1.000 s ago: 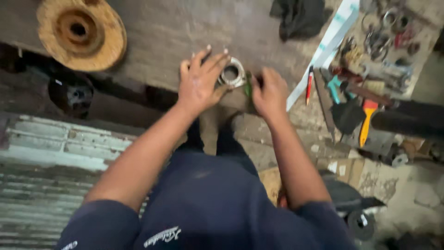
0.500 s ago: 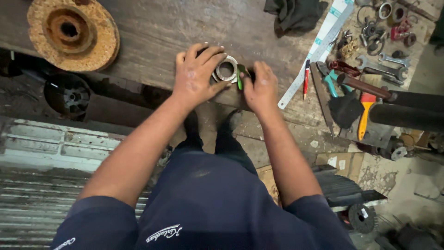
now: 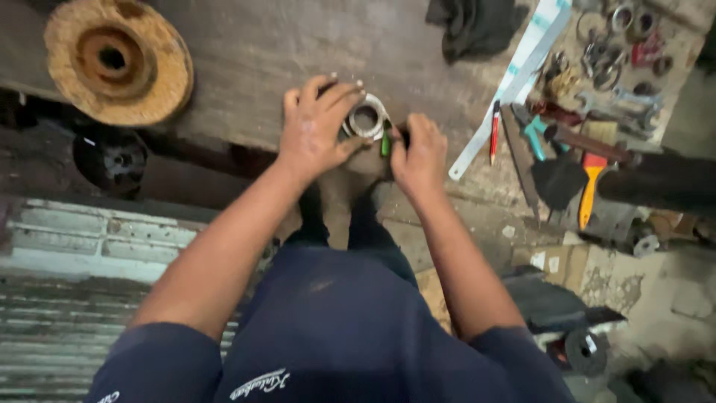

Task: The person cleans a metal flange housing on a workbench, rubbing its surfaces with a green abrasive pad and rotating the part to reach different sides. They then scrape and file the part's edges and surface, working the metal piece over the wooden bench.

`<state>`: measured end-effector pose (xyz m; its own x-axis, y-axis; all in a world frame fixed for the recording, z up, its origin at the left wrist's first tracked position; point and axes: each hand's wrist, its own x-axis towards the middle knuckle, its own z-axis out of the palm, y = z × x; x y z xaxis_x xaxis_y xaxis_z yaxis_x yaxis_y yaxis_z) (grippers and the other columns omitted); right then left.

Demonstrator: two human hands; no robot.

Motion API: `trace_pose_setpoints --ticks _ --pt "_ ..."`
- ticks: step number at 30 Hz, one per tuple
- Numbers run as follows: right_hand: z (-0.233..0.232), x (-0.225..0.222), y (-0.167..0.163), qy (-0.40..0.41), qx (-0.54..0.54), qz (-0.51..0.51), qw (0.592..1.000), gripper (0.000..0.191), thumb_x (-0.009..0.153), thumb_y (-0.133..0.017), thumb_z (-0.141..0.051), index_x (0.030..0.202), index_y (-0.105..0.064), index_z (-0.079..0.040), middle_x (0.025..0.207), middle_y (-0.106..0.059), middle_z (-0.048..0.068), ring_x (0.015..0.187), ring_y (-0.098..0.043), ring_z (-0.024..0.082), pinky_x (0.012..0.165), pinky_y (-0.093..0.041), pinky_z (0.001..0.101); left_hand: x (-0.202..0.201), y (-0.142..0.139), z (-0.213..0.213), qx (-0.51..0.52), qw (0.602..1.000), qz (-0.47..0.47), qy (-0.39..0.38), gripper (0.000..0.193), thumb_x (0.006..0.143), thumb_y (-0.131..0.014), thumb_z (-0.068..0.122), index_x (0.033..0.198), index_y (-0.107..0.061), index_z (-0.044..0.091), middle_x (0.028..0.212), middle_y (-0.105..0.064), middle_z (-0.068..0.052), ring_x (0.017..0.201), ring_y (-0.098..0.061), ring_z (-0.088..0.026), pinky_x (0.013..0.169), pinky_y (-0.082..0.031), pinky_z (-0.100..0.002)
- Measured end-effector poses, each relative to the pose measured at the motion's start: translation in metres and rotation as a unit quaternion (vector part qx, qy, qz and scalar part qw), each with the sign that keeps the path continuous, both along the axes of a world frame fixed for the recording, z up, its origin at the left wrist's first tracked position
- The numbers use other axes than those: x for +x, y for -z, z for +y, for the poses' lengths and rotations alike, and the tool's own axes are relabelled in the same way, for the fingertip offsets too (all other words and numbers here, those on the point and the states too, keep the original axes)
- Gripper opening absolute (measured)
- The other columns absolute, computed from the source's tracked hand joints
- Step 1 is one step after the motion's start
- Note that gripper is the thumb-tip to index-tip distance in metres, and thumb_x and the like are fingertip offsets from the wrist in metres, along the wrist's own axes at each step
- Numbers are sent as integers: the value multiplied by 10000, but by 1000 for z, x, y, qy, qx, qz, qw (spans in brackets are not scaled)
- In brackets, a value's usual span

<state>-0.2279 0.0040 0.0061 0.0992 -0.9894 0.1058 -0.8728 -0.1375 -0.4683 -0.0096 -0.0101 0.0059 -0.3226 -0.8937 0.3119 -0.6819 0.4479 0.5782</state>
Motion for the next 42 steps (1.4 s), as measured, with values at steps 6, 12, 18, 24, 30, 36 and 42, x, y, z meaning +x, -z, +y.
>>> trace_pose_setpoints --ticks 6,12,18,24,30,36,42 --pt "0 -1 2 -27 -87 -7 996 179 941 -689 -126 1030 -587 -10 1005 -622 215 971 -587 454 810 -444 542 -1 -1 2 -14 1000 -8 -7 733 794 -869 475 1409 -646 145 1475 -606 -19 1381 -465 -315 1064 -351 -494" --pt "-7 -2 0 -23 -55 0 998 155 978 -710 -155 969 -596 -50 941 -653 175 942 -616 441 792 -458 567 0 8 0 2 1000 -12 2 750 804 -875 496 1412 -635 128 1476 -602 -31 1368 -463 -335 1045 -354 -516" --pt "-8 4 -2 -19 -96 4 995 179 962 -710 -153 991 -589 -25 957 -627 212 922 -598 456 760 -453 558 0 6 2 -14 1000 -15 3 767 730 -864 502 1378 -647 151 1429 -612 -26 1336 -466 -319 1026 -351 -523" --pt "-1 -3 0 4 -45 22 999 155 885 -704 -125 929 -593 -27 920 -644 208 935 -636 444 746 -438 563 0 2 0 -5 1000 1 -10 733 699 -850 510 1316 -658 164 1423 -624 7 1333 -478 -290 1050 -349 -505" --pt "-8 -31 -9 58 -58 -97 992 225 910 -777 -152 968 -619 -3 908 -650 182 851 -630 408 755 -491 487 1 1 1 -1 1000 9 5 735 766 -856 550 1335 -654 130 1411 -616 -16 1331 -475 -308 1045 -339 -509" --pt "9 -26 -11 -29 -20 -93 995 206 913 -748 -115 926 -583 9 898 -615 211 855 -602 427 741 -476 492 0 -5 1 10 1000 -1 -2 704 754 -843 524 1317 -669 140 1412 -626 8 1331 -483 -306 1033 -346 -492" --pt "-1 2 -2 -16 -67 -17 998 207 906 -710 -129 956 -561 5 944 -600 211 929 -585 448 763 -433 545 0 -5 1 9 1000 6 0 712 763 -864 512 1321 -661 120 1414 -619 -4 1318 -489 -317 1036 -347 -493"
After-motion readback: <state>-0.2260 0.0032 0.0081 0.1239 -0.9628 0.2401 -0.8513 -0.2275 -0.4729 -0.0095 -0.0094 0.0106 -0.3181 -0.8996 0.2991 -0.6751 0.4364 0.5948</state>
